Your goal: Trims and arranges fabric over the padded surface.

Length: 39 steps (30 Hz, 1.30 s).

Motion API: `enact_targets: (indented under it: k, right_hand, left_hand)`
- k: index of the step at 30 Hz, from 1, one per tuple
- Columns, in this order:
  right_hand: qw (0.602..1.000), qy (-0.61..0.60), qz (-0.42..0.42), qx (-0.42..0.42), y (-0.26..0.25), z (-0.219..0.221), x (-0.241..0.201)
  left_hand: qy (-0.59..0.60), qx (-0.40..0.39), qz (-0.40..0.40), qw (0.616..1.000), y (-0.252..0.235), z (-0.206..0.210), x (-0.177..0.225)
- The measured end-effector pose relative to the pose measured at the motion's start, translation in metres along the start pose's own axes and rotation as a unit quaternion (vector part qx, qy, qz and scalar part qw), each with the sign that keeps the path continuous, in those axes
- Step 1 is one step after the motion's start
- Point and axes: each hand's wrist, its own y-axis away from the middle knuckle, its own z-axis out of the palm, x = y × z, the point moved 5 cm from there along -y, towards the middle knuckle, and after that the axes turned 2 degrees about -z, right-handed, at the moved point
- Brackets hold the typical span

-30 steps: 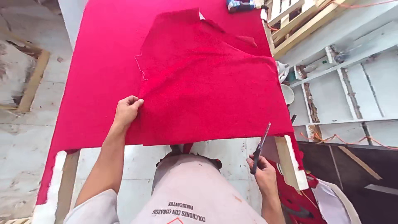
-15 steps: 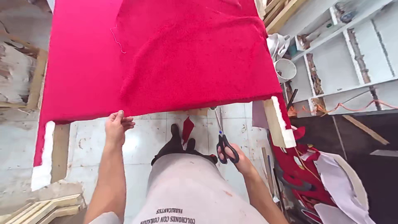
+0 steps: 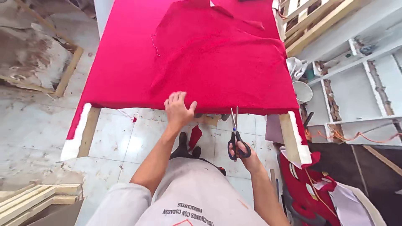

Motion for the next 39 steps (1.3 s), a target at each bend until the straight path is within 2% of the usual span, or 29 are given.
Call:
enact_targets:
  k: [2, 3, 5, 7, 9, 19, 25, 31, 39]
  right_hand:
    - [1.000, 0.003, 0.017, 0.009, 0.002, 0.003, 0.008]
    - [1.000, 0.006, 0.028, 0.013, 0.003, 0.004, 0.009]
    - [0.999, 0.008, 0.038, 0.006, 0.003, 0.005, 0.009]
    - [0.999, 0.009, 0.040, -0.005, 0.000, 0.008, 0.007]
    - [0.999, 0.005, 0.042, -0.012, -0.004, 0.008, 0.004]
    - [0.997, 0.028, 0.070, 0.007, -0.016, -0.006, -0.004]
    - [0.998, 0.025, 0.059, -0.011, -0.026, -0.005, -0.010]
    - [0.997, 0.038, 0.056, 0.025, -0.045, -0.011, -0.022]
    - [0.997, 0.056, 0.057, 0.020, -0.067, -0.005, -0.023]
  left_hand:
    - [-0.042, -0.035, -0.025, 0.998, -0.021, 0.008, -0.007]
    - [-0.045, -0.050, -0.009, 0.998, -0.024, 0.017, -0.002]
    - [-0.034, -0.038, 0.104, 0.993, -0.017, 0.036, 0.026]
    - [-0.034, -0.027, 0.245, 0.969, -0.003, 0.058, 0.050]
    - [-0.047, -0.043, 0.300, 0.952, -0.002, 0.078, 0.058]
    - [-0.013, 0.020, 0.368, 0.929, -0.013, 0.084, 0.050]
    - [0.013, 0.080, 0.363, 0.928, -0.013, 0.081, 0.056]
    - [0.011, 0.124, 0.360, 0.925, -0.004, 0.088, 0.050]
    - [0.022, 0.150, 0.340, 0.928, -0.003, 0.107, 0.098]
